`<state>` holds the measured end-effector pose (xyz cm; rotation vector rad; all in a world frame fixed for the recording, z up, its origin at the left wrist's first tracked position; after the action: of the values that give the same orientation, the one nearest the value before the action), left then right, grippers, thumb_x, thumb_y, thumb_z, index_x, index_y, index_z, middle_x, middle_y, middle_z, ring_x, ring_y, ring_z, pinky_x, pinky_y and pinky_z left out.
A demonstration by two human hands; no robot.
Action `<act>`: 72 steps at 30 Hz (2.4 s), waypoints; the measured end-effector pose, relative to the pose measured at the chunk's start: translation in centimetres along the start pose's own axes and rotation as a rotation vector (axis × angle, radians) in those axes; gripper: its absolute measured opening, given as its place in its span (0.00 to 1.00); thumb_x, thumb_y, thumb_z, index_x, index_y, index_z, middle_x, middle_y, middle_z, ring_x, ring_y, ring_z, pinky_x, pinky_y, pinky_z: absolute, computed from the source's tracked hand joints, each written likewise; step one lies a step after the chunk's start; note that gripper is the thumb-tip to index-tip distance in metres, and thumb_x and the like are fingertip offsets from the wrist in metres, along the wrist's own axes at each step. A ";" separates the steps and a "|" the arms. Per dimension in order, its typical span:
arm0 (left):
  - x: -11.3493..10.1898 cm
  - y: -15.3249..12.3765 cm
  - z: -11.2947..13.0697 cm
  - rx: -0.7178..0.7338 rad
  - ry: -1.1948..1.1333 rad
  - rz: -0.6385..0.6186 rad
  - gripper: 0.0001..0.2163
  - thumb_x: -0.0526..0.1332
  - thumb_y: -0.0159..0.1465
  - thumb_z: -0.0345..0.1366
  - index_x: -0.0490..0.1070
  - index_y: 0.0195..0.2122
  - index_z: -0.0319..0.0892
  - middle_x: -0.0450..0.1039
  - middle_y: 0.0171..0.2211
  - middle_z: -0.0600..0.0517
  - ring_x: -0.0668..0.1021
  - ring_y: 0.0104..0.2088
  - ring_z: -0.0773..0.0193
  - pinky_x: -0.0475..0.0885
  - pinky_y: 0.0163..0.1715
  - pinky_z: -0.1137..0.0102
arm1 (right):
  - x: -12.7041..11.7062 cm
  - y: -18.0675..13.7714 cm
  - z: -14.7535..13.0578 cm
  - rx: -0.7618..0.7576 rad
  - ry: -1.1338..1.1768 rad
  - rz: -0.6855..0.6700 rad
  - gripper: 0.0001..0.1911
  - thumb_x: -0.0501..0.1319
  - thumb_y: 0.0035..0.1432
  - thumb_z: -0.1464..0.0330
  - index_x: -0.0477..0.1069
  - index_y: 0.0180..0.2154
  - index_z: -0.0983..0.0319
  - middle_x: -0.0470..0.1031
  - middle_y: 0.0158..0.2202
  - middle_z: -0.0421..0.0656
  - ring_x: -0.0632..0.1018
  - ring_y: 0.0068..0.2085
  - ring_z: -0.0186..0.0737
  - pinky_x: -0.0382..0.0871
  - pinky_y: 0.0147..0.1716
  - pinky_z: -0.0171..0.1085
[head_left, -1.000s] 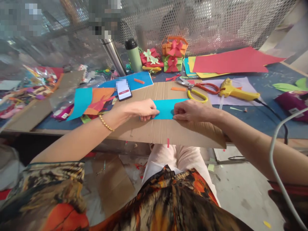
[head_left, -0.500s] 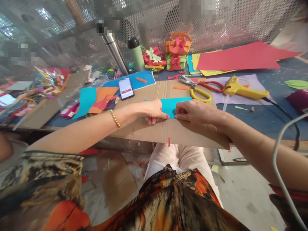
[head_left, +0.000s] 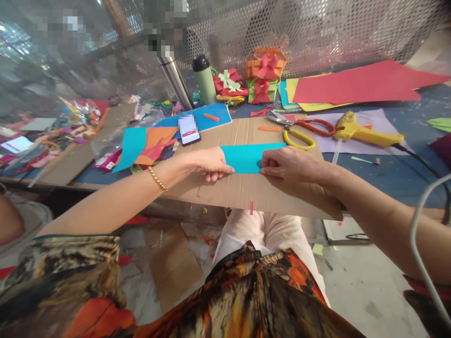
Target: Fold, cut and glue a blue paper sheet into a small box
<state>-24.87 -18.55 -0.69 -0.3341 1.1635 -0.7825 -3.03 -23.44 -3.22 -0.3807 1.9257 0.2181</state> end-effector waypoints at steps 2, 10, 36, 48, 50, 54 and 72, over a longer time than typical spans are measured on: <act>-0.2 -0.2 -0.4 0.003 -0.028 0.008 0.19 0.70 0.59 0.45 0.70 0.15 0.43 0.70 0.14 0.53 0.72 0.16 0.68 0.62 0.19 0.72 | 0.0 0.1 0.0 -0.007 0.001 0.007 0.09 0.62 0.63 0.60 0.75 0.34 0.57 0.76 0.26 0.39 0.71 0.27 0.35 0.57 0.29 0.36; -1.0 -0.7 -2.0 0.022 -0.038 0.000 0.18 0.72 0.57 0.46 0.72 0.17 0.43 0.74 0.17 0.51 0.73 0.16 0.68 0.64 0.19 0.72 | 0.2 0.3 0.5 0.006 0.010 -0.005 0.09 0.63 0.62 0.59 0.75 0.34 0.57 0.75 0.25 0.38 0.72 0.27 0.36 0.56 0.29 0.37; 3.0 4.0 2.1 0.561 0.460 0.479 0.30 0.45 0.79 0.54 0.54 0.77 0.48 0.44 0.80 0.43 0.45 0.80 0.47 0.43 0.76 0.47 | -1.8 0.1 0.5 0.036 -0.098 0.076 0.09 0.59 0.64 0.64 0.75 0.33 0.58 0.76 0.25 0.40 0.71 0.27 0.35 0.57 0.28 0.35; 2.9 4.1 0.8 0.506 0.316 0.618 0.39 0.47 0.75 0.62 0.50 0.78 0.38 0.50 0.78 0.35 0.53 0.78 0.43 0.49 0.75 0.47 | -2.0 2.4 0.9 -0.036 -0.377 0.230 0.22 0.63 0.67 0.51 0.82 0.50 0.61 0.80 0.50 0.55 0.76 0.53 0.56 0.65 0.49 0.47; 3.0 4.2 0.8 0.504 0.343 0.648 0.38 0.47 0.75 0.61 0.56 0.76 0.37 0.53 0.77 0.34 0.55 0.78 0.42 0.50 0.75 0.46 | -1.6 2.0 1.2 -0.038 -0.348 0.258 0.21 0.64 0.67 0.53 0.81 0.50 0.62 0.80 0.49 0.55 0.76 0.53 0.57 0.65 0.50 0.48; 2.9 3.7 1.2 0.554 0.369 0.749 0.33 0.51 0.76 0.57 0.64 0.70 0.36 0.59 0.74 0.33 0.62 0.75 0.42 0.52 0.74 0.48 | -2.0 2.0 1.3 -0.091 -0.224 0.357 0.11 0.64 0.65 0.65 0.80 0.46 0.62 0.81 0.48 0.54 0.77 0.53 0.56 0.64 0.51 0.48; -2.6 -1.1 -0.6 0.781 0.041 1.385 0.04 0.67 0.70 0.36 0.82 0.39 0.46 0.82 0.51 0.47 0.80 0.55 0.54 0.70 0.61 0.51 | -5.1 0.4 1.1 -0.285 -0.178 0.809 0.17 0.56 0.75 0.60 0.82 0.52 0.52 0.81 0.59 0.46 0.76 0.55 0.53 0.65 0.55 0.54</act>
<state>-26.33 -17.41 1.57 1.0632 0.7665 0.0574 -0.53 -21.88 1.09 0.2529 1.7814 1.0236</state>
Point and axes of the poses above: each hand's wrist, its own y-axis towards the middle knuckle, its own x-axis out of the palm, z = x × y, the point moved 4 cm from there along y, towards the middle knuckle
